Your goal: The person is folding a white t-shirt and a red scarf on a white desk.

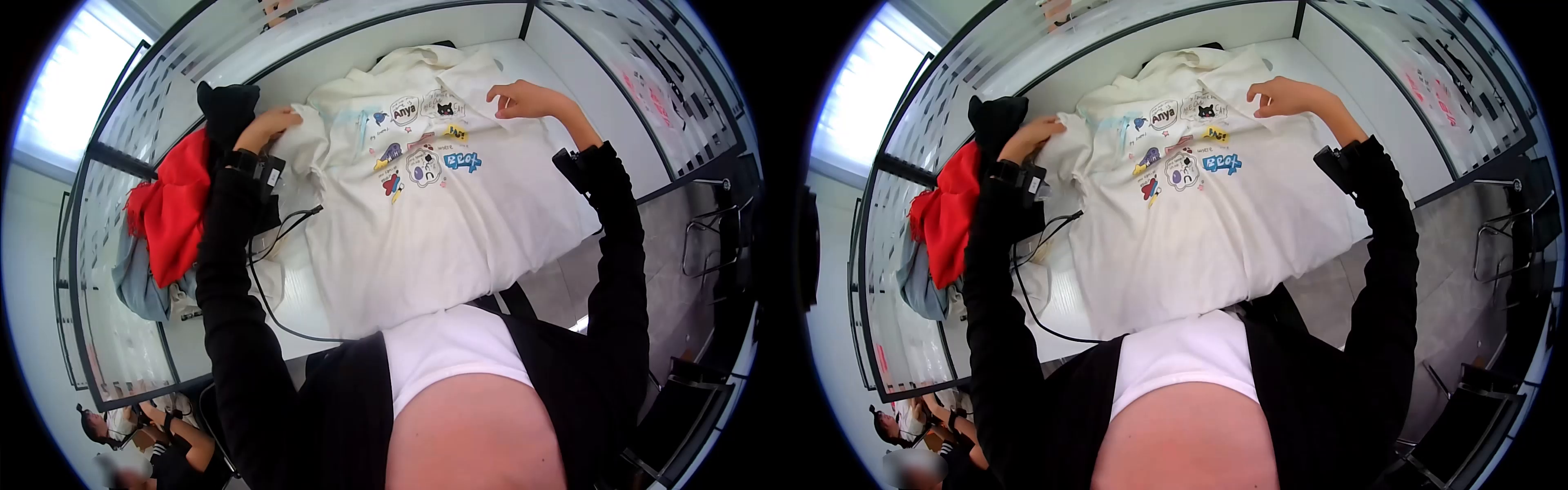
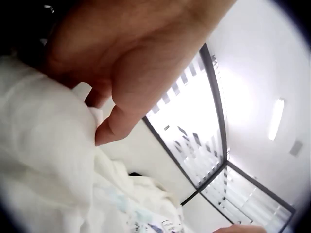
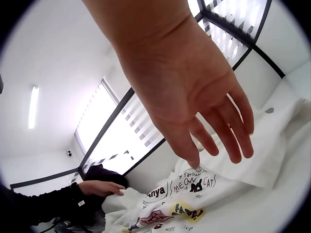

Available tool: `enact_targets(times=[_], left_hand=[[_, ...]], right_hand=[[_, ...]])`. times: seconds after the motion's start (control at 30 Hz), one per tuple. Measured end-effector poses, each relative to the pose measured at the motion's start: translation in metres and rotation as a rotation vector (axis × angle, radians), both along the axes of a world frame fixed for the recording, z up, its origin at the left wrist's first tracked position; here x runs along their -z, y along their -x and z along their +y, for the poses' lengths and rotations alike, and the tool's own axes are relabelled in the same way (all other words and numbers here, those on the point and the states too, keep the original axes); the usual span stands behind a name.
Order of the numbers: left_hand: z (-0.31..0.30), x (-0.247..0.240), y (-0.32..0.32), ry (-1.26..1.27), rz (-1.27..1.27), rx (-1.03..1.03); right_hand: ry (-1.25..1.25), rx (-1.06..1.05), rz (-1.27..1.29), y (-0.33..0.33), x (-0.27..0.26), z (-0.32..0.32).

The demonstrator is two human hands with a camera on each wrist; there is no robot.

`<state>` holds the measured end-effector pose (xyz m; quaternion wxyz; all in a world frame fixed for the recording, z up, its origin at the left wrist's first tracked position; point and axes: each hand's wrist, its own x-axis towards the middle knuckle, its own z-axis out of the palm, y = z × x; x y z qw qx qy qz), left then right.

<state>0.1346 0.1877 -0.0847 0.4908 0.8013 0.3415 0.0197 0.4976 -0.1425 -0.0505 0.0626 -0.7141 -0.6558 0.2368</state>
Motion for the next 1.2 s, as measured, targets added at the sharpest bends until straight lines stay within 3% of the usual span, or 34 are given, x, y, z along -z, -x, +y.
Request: enact_targets(times=[0.03, 0.07, 0.13, 0.17, 0.23, 0.3, 0.33, 0.4, 0.47, 0.57, 0.63, 0.7, 0.73, 0.87, 0.9, 1.03, 1.1, 1.2], left_hand=[[-0.024, -0.020, 0.002, 0.116, -0.192, 0.028], [-0.031, -0.040, 0.004, -0.096, -0.072, 0.105], [-0.020, -0.048, 0.002, -0.035, 0.171, 0.058], [-0.028, -0.054, 0.003, 0.120, 0.054, -0.059], [-0.021, -0.050, 0.000, -0.432, -0.034, 0.286], [-0.065, -0.082, -0.010, -1.233, -0.151, 0.506], [-0.085, -0.097, -0.020, -0.855, -0.332, 0.480], [-0.119, -0.120, -0.030, -0.362, -0.531, 0.400], [-0.145, -0.135, -0.028, -0.142, -0.593, 0.318], [-0.141, -0.132, -0.017, -0.231, -0.347, 0.489], [-0.133, -0.114, -0.004, -0.301, -0.161, 0.488], [-0.137, -0.096, 0.012, -0.214, -0.101, 0.482], [-0.140, -0.092, 0.020, -0.366, -0.020, 0.498], [-0.153, -0.075, 0.042, -0.257, 0.193, 0.319], [-0.139, -0.052, 0.046, -0.285, 0.069, 0.362], [-0.130, -0.025, 0.041, -0.493, 0.079, 0.423], [-0.125, -0.013, 0.030, -0.483, 0.047, 0.385], [-0.109, 0.019, 0.012, -0.808, 0.038, 0.316]], right_hand=[[0.013, -0.005, -0.001, 0.002, 0.000, -0.003], [0.017, 0.000, -0.008, 0.004, 0.000, -0.006], [0.022, 0.005, -0.023, 0.009, -0.002, -0.010], [0.019, 0.004, -0.011, 0.010, -0.002, -0.011], [0.012, 0.003, 0.013, 0.013, -0.002, -0.012], [0.002, -0.026, 0.013, 0.019, -0.001, -0.011], [-0.002, -0.040, 0.013, 0.021, -0.001, -0.010], [0.021, -0.042, 0.036, 0.027, -0.002, -0.007], [0.021, -0.058, 0.055, 0.035, -0.003, -0.005], [-0.014, -0.103, 0.068, 0.044, -0.006, -0.004], [-0.031, -0.136, 0.071, 0.049, -0.002, -0.004], [0.002, -0.164, 0.060, 0.051, 0.005, -0.002], [0.013, -0.179, 0.056, 0.054, 0.008, 0.001], [0.027, -0.227, 0.077, 0.057, 0.022, 0.006], [0.028, -0.222, 0.075, 0.061, 0.021, 0.008], [0.034, -0.216, 0.082, 0.061, 0.025, 0.020], [-0.021, -0.229, 0.078, 0.056, 0.034, 0.026], [-0.102, -0.239, 0.040, 0.053, 0.035, 0.026]])
